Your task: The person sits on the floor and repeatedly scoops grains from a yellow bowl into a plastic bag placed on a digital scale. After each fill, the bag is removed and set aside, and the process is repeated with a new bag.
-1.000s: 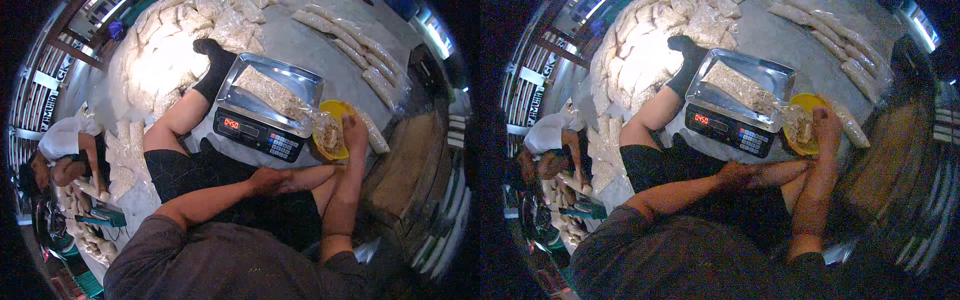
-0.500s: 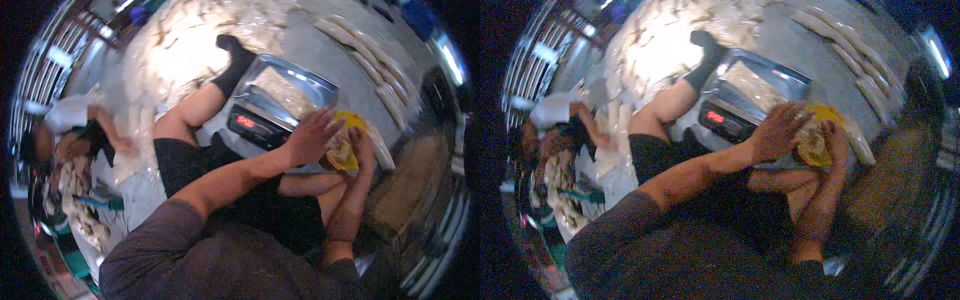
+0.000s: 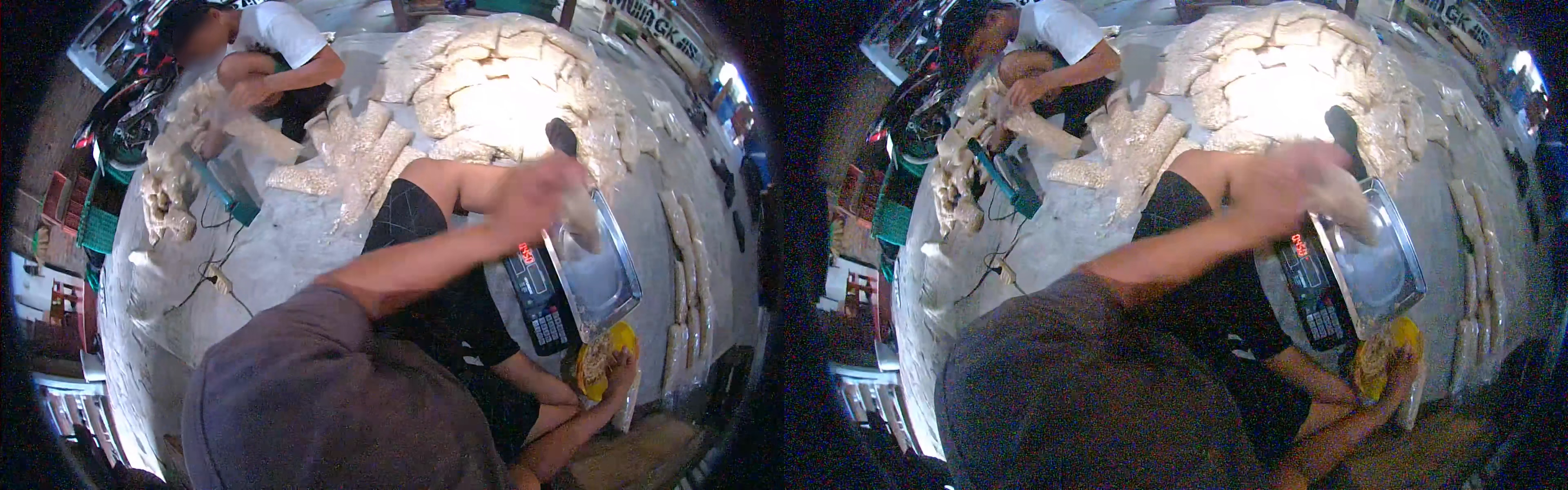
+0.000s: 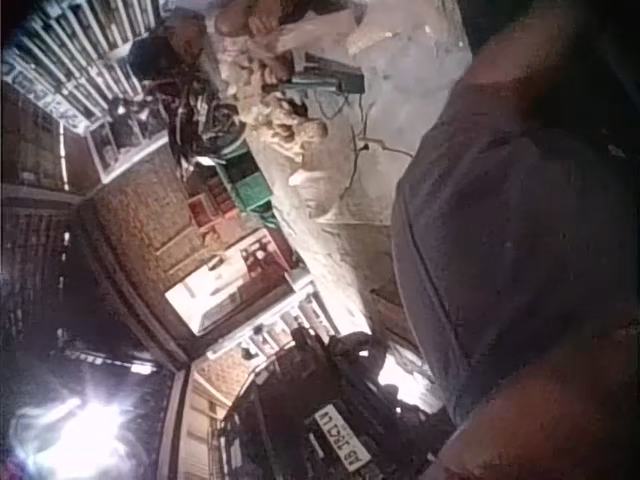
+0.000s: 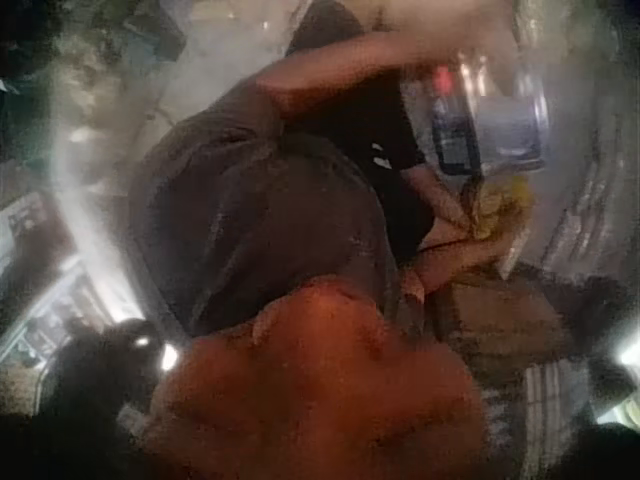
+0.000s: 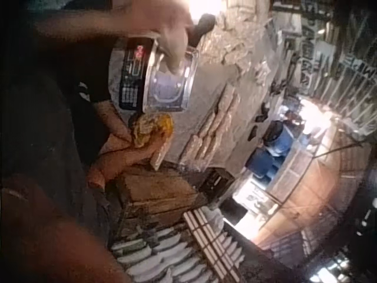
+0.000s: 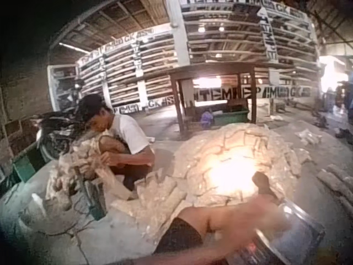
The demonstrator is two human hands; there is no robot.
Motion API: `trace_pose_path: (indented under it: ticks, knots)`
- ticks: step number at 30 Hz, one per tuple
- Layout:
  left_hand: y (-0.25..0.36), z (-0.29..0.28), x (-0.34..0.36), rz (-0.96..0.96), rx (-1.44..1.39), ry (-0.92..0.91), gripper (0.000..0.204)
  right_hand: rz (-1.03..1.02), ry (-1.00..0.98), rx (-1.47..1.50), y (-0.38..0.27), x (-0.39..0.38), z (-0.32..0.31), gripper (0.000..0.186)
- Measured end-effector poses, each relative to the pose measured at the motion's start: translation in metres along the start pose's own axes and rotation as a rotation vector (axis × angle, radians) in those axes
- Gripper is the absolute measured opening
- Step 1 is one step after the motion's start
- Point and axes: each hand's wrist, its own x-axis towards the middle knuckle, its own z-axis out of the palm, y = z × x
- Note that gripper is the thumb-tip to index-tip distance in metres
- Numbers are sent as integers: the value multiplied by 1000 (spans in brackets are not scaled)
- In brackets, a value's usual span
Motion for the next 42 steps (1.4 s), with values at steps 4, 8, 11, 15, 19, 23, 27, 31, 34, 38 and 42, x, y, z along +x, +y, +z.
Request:
trace_pose_path:
  ticks: [4, 8, 11, 15, 19, 23, 27, 31, 34, 38, 42]
  knots:
    - [108, -148, 6, 259, 486, 439, 20, -17, 31, -89, -12, -2, 4, 41]
    - [141, -225, 0, -162, 281, 381, 22, -88, 85, -237, -10, -20, -25, 37]
    - [99, -282, -18, -696, 654, 69, 28, -139, 115, -292, -17, -19, -37, 36]
    - [-10, -390, -79, -858, 1187, 50, 23, -135, 139, -240, -51, -9, -43, 41]
    - [-84, -336, -57, -278, 1331, -69, 29, -46, 169, -233, -115, -88, -30, 46]
    - [-118, -219, -15, -507, 1040, -184, 64, 91, 103, -478, -210, -104, 48, 51]
    - [-211, -145, 24, -822, 1237, -794, 90, 320, -25, -516, -257, -81, 28, 59]
    - [-216, -10, 52, -745, 1429, -768, 89, 129, 463, -162, -191, -21, -65, 35]
    - [-240, 8, 57, -662, 1506, -726, 80, 220, 596, -423, -51, 64, -126, 49]
    - [-226, 8, 59, -554, 1605, -639, 75, 465, 931, 580, 49, 120, -168, 59]
    - [-268, 15, 58, -495, 1587, -699, 74, 750, 1169, 545, 136, 116, -266, 54]
